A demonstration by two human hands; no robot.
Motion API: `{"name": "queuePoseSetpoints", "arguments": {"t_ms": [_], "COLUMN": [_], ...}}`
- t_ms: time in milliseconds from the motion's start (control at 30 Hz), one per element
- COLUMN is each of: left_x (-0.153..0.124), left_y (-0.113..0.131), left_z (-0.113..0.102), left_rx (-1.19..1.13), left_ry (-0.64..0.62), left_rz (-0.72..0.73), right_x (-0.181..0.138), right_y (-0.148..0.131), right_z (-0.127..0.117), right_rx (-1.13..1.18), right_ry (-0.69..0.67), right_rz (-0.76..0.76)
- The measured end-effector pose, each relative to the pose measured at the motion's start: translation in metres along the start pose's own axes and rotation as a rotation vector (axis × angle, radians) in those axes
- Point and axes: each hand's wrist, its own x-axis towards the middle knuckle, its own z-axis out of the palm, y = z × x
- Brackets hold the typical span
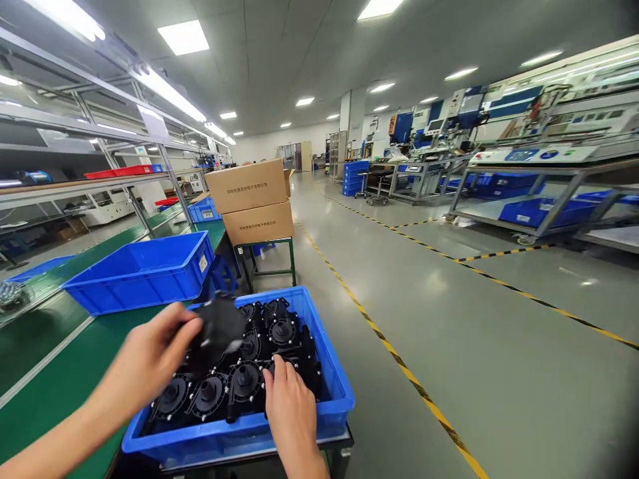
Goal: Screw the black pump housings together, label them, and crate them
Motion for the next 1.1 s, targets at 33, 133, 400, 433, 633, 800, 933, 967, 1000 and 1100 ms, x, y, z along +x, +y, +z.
{"name": "queuePoseSetpoints", "arguments": {"t_ms": [33,133,400,433,633,800,933,967,1000,1100], "left_x": [0.014,0.051,0.055,0.055,0.037,-0.006,-0.012,-0.009,-0.006,0.004], "left_y": [0.012,0.041,0.041,0.038,0.0,-0.024,-0.012,-0.008,-0.005,0.0], "left_z": [0.024,0.11,0.201,0.197,0.156,0.151,0.181,0.187,0.193,0.198], "left_rx": [-0.084,-0.234,0.114,0.227,0.322,0.191,0.196,0.218,0.247,0.323], "left_ry": [-0.057,-0.268,-0.367,-0.34,-0.414,-0.405,-0.4,-0.398,-0.395,-0.382], "left_rz": [-0.014,-0.169,-0.04,0.028,0.284,0.367,0.344,0.297,0.246,0.185], "right_x": [0.0,0.004,-0.015,-0.022,-0.006,0.058,0.075,0.076,0.076,0.077], "right_y": [-0.001,-0.003,-0.004,-0.001,0.076,0.131,0.117,0.111,0.106,0.097], "right_z": [0.0,0.001,-0.019,-0.028,-0.074,-0.072,-0.062,-0.06,-0.057,-0.049], "right_rx": [0.002,0.008,0.143,0.255,0.569,0.348,0.378,0.375,0.367,0.31], "right_ry": [0.008,0.021,-0.021,-0.028,0.237,-0.026,-0.233,-0.235,-0.223,-0.148], "right_rz": [0.007,0.008,-0.156,-0.244,-0.089,-0.12,-0.223,-0.21,-0.19,-0.127]}}
